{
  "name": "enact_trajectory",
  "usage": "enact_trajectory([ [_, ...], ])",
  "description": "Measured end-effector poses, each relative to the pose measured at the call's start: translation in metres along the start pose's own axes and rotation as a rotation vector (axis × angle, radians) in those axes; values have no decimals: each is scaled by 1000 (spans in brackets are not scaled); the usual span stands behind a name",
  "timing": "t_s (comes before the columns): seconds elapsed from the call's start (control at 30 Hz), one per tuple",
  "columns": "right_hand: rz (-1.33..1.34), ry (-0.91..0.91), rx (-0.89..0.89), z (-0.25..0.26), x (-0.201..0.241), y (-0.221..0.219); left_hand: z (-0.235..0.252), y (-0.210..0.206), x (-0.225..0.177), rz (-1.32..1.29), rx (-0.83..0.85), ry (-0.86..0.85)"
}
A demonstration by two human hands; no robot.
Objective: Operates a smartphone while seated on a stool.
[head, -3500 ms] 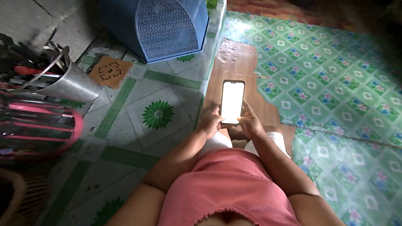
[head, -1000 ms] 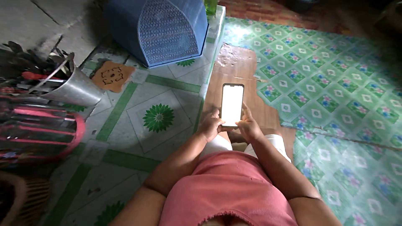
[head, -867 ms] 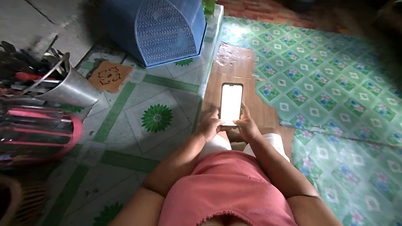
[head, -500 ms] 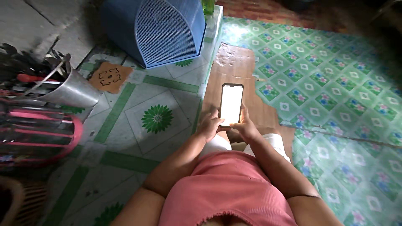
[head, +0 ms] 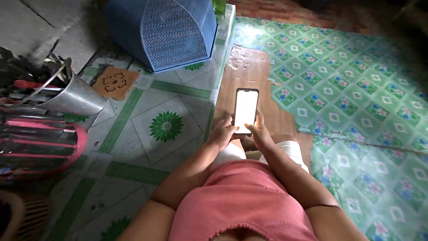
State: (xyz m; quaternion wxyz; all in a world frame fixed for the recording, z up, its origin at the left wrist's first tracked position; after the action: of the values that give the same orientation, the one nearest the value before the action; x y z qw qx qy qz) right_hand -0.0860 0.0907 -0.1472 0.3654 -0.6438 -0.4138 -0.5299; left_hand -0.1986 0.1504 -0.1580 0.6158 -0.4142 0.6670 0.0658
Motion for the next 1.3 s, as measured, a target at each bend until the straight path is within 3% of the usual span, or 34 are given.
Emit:
enact_trajectory([
  [0.13, -29, -21, -53, 1, -4, 1, 0, -1, 1, 19, 5, 3],
  [0.4, 88, -15, 115, 0, -3, 1, 0, 3, 1, -53, 11, 11],
  [0.83, 68, -19, 112, 0, -4, 3, -2, 1, -1, -86, 33, 13],
  [1.3, 212, 86, 185, -3, 2, 2, -4, 4, -1, -91, 19, 26],
])
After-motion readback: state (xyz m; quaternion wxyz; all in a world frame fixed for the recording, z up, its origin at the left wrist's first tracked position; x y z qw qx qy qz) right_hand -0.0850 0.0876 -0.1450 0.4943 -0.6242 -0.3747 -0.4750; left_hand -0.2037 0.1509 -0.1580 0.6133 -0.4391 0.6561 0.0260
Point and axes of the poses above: each hand's wrist, its own z-axis towards the middle knuckle, its own y-axis out of the back of the hand, x = y × z, the point moved 8 cm from there along z, towards the middle knuckle, and after that the axes turned 1 degree about x, right-handed, at the moved point
